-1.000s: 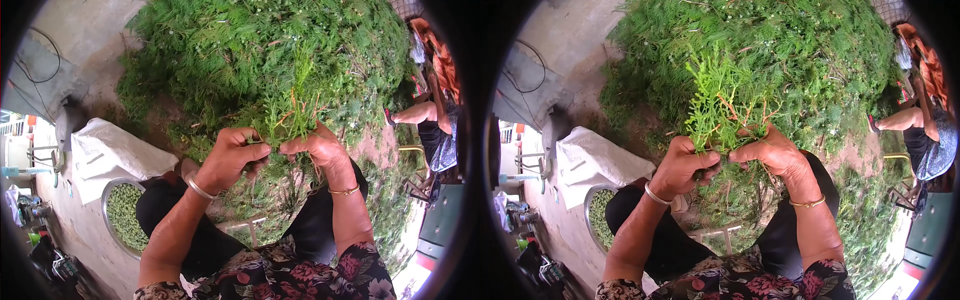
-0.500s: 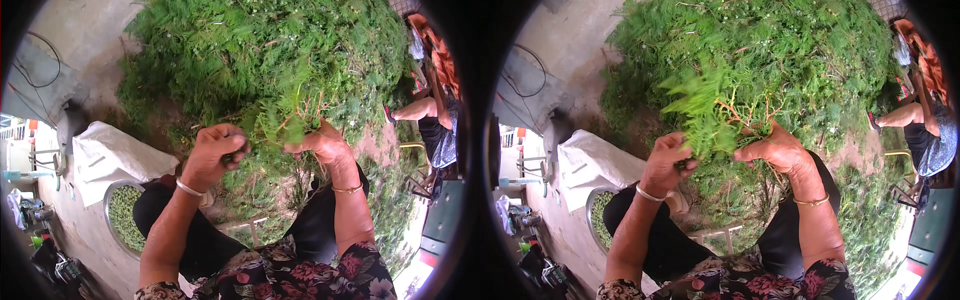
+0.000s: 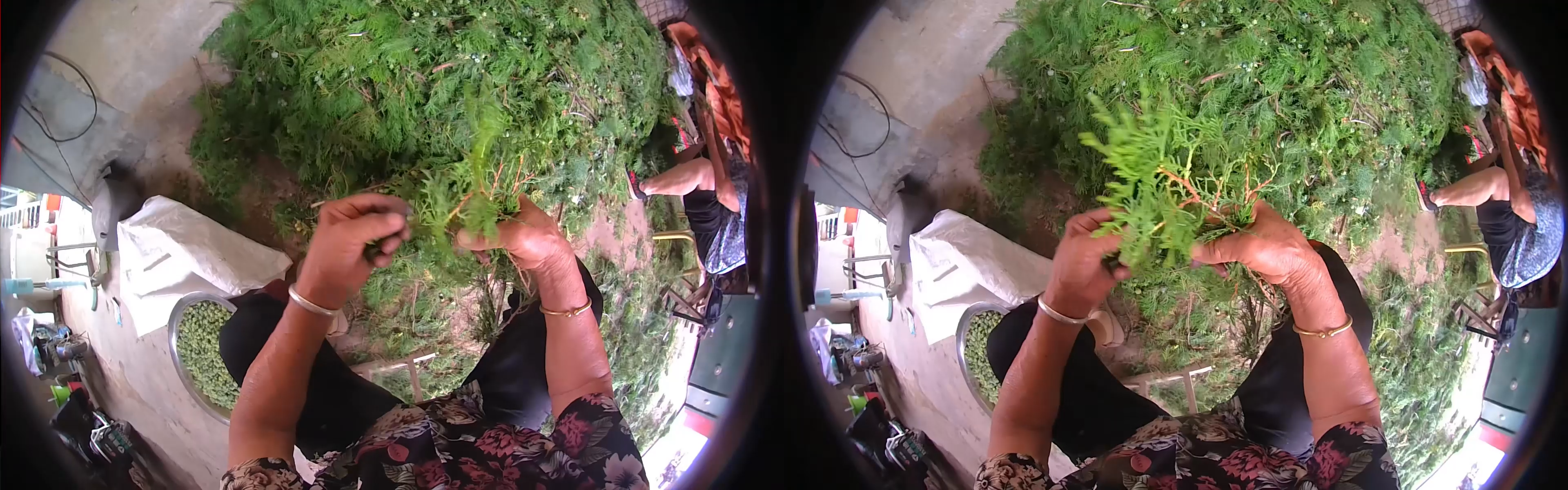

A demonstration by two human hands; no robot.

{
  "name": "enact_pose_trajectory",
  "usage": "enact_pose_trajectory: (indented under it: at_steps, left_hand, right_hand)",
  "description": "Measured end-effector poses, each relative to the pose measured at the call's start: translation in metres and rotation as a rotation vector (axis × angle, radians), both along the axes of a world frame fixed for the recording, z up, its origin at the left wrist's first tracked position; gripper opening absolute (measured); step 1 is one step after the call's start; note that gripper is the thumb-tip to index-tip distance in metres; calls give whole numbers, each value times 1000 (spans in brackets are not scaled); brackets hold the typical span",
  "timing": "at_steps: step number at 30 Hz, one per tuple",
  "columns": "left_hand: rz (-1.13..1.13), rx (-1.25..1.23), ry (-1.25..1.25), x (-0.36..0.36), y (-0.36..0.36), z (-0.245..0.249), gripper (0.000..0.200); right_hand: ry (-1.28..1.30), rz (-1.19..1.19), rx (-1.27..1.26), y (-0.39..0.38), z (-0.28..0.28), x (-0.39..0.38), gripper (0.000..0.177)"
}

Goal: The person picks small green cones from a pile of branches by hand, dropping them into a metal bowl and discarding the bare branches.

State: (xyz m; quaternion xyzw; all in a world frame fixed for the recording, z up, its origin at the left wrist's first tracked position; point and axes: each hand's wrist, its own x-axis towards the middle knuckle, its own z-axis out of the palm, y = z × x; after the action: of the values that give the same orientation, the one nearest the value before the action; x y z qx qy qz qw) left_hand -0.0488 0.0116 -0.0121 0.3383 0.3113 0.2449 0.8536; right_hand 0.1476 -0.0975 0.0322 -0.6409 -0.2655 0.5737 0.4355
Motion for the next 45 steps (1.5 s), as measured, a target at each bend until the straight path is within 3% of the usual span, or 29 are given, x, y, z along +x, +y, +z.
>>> enact_pose_trajectory:
  at_steps: [3, 8, 17, 20, 24, 27, 29, 31, 32, 36, 40, 44, 45]
  left_hand:
    - [-134, -11, -44, 9, -17, -14, 7]
    - [-73, -73, -81, 18, -22, -4, 5]
    - [-192, 276, -5, 7, -17, -3, 7]
    - [-215, 263, 49, 6, -17, -5, 9]
    - [-199, 37, -74, 11, -18, 0, 11]
    - [-126, -96, -79, 15, -15, 3, 10]
    - [25, 1312, 338, 11, -4, -5, 11]
    - [141, -140, -209, 0, 33, -11, 11]
    - [201, -210, -269, -7, 44, -6, 14]
    - [267, -224, -272, -47, 61, -7, 14]
    - [446, -30, -186, -138, 56, 16, 15]
    - [782, 282, 207, -258, 24, 25, 23]
    - [745, 335, 248, -293, 16, 15, 25]
  right_hand:
    - [44, 40, 59, 1, -6, -4, 44]
    - [21, 95, 26, 6, -15, -3, 45]
    - [43, 129, -49, 8, -10, -3, 54]
    - [34, 146, -38, 7, -8, -6, 54]
    - [-88, 91, -95, 9, -13, -6, 54]
    - [71, 44, -51, 9, -18, -3, 54]
    - [-36, 83, -24, 5, -28, 7, 44]
    - [-31, 8, -25, 1, -18, 13, 47]
    - [-26, -70, -26, -2, -14, 16, 50]
    - [138, -172, 109, -10, -15, 30, 53]
    - [152, -218, 244, -22, -15, 26, 48]
    - [153, -120, 307, -35, -8, 19, 50]
    - [131, -141, 312, -39, -6, 14, 45]
